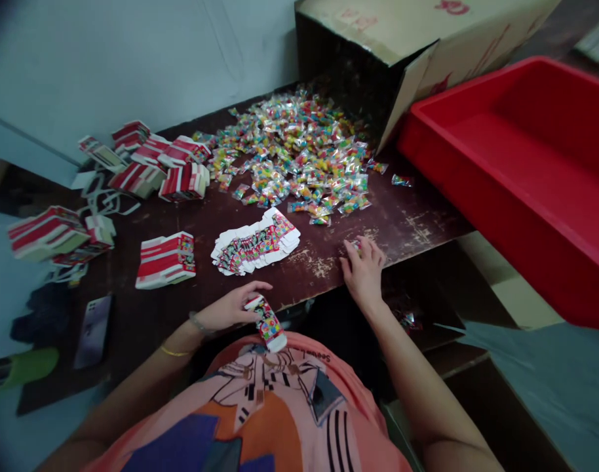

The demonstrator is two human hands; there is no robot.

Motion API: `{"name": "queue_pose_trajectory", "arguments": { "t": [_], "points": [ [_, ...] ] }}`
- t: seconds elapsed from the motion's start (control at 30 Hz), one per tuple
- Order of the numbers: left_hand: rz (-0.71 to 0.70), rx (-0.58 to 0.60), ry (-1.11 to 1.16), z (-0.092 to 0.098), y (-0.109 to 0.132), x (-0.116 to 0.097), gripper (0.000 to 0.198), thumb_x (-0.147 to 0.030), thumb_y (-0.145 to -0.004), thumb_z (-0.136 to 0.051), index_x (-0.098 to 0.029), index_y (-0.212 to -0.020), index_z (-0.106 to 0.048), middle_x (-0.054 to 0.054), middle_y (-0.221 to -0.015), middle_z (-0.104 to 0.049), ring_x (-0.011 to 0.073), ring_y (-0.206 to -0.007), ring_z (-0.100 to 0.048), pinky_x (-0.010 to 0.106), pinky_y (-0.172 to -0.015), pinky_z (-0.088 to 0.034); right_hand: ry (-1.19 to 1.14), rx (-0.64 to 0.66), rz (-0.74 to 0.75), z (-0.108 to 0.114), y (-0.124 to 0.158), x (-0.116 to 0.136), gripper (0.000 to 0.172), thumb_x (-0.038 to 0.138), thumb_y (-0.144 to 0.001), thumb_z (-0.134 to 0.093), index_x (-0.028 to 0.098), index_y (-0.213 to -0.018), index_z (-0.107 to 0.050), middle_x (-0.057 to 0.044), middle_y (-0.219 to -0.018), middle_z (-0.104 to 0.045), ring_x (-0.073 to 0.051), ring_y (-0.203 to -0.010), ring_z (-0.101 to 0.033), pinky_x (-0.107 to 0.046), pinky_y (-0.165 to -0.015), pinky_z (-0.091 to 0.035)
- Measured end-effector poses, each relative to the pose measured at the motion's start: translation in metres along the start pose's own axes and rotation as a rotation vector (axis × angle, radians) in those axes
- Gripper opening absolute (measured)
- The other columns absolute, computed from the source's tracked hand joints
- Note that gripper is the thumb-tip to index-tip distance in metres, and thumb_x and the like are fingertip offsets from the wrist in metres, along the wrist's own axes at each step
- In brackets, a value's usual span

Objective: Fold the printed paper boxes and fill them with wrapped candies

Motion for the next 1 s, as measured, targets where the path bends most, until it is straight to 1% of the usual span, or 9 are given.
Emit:
{"name": "queue_pose_trajectory", "arguments": {
  "t": [0.07,0.13,0.2,0.37,0.5,0.67,0.77,0.9,1.0],
  "points": [
    [-0.028,-0.003,0.073,-0.018,-0.006,0.002,0.061,-0.017,-0.067,-0.071,-0.017,-0.122,-0.044,0.001,-0.087,-0.062,0.0142,-0.079,-0.057,0.027,-0.073,-0.044,-0.261,0.111,0.089,0.001,0.01,0.049,0.031,0.032,-0.09,-0.053,0.024,-0.119,-0.061,-0.012,-0.128,-0.052,-0.028,-0.119,-0.044,-0.047,-0.101,-0.035],
    [-0.07,-0.054,0.153,-0.032,-0.01,0.004,0.056,-0.017,-0.067,-0.072,-0.017,-0.116,-0.045,0.004,-0.095,-0.062,0.0153,-0.086,-0.058,0.029,-0.078,-0.044,-0.568,0.349,0.212,-0.005,0.025,0.098,0.028,0.032,-0.091,-0.053,0.026,-0.116,-0.064,-0.008,-0.118,-0.06,-0.022,-0.109,-0.053,-0.039,-0.095,-0.043],
    [-0.104,-0.127,0.225,-0.041,-0.011,0.007,0.052,-0.017,-0.069,-0.071,-0.018,-0.113,-0.043,0.005,-0.099,-0.062,0.0157,-0.089,-0.059,0.03,-0.081,-0.045,-0.77,0.523,0.236,-0.011,0.04,0.126,0.025,0.03,-0.092,-0.052,0.025,-0.112,-0.066,-0.007,-0.107,-0.065,-0.019,-0.1,-0.058,-0.034,-0.089,-0.047],
    [-0.153,-0.297,0.214,-0.044,-0.003,0.017,0.042,-0.017,-0.068,-0.071,-0.019,-0.099,-0.042,-0.001,-0.087,-0.057,0.0105,-0.075,-0.057,0.024,-0.071,-0.045,-0.927,0.628,0.043,-0.026,0.058,0.119,0.021,0.028,-0.092,-0.054,0.023,-0.102,-0.071,-0.006,-0.095,-0.069,-0.017,-0.089,-0.063,-0.031,-0.082,-0.049],
    [-0.157,-0.3,0.184,-0.048,0.0,0.025,0.036,-0.019,-0.068,-0.071,-0.018,-0.092,-0.045,-0.002,-0.084,-0.051,0.0091,-0.072,-0.054,0.023,-0.068,-0.044,-0.923,0.654,0.007,-0.026,0.072,0.112,0.02,0.028,-0.089,-0.057,0.023,-0.101,-0.073,-0.006,-0.099,-0.066,-0.018,-0.092,-0.062,-0.032,-0.084,-0.049],
    [-0.174,-0.288,0.194,-0.048,0.001,0.024,0.054,-0.018,-0.07,-0.068,-0.019,-0.118,-0.044,0.002,-0.092,-0.053,0.0129,-0.082,-0.057,0.026,-0.076,-0.045,-0.898,0.699,0.141,-0.021,0.087,0.125,0.037,0.022,-0.091,-0.051,0.027,-0.127,-0.057,-0.008,-0.12,-0.059,-0.019,-0.11,-0.057,-0.036,-0.095,-0.046],
    [-0.168,-0.269,0.13,-0.038,0.001,0.015,0.068,-0.016,-0.072,-0.065,-0.022,-0.134,-0.038,0.0,-0.092,-0.053,0.0116,-0.08,-0.056,0.025,-0.076,-0.044,-0.767,0.526,0.158,-0.012,0.058,0.093,0.051,0.027,-0.091,-0.052,0.028,-0.141,-0.039,-0.01,-0.134,-0.051,-0.022,-0.122,-0.048,-0.042,-0.103,-0.039],
    [-0.113,-0.036,-0.055,-0.026,0.002,0.0,0.049,-0.01,-0.067,-0.066,-0.018,-0.115,-0.058,0.0,-0.09,-0.056,0.0127,-0.084,-0.054,0.025,-0.08,-0.043,-0.162,0.126,-0.004,0.012,0.002,0.0,0.042,0.037,-0.09,-0.053,0.024,-0.13,-0.052,-0.013,-0.139,-0.044,-0.033,-0.128,-0.037,-0.055,-0.104,-0.029],
    [-0.077,0.003,-0.061,-0.006,0.005,-0.003,0.032,-0.012,-0.065,-0.07,-0.015,-0.095,-0.059,-0.002,-0.082,-0.056,0.0114,-0.075,-0.054,0.023,-0.071,-0.045,0.075,0.208,0.02,0.005,0.0,-0.032,0.049,0.041,-0.088,-0.054,0.021,-0.132,-0.05,-0.016,-0.137,-0.047,-0.037,-0.124,-0.038,-0.059,-0.097,-0.033]
  ]
}}
Point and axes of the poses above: each hand's wrist, its own y-axis away from the middle knuckle, its own z-axis out of the back of the hand, x = y × z, the point moved 8 cm from there along -y, towards the middle knuckle
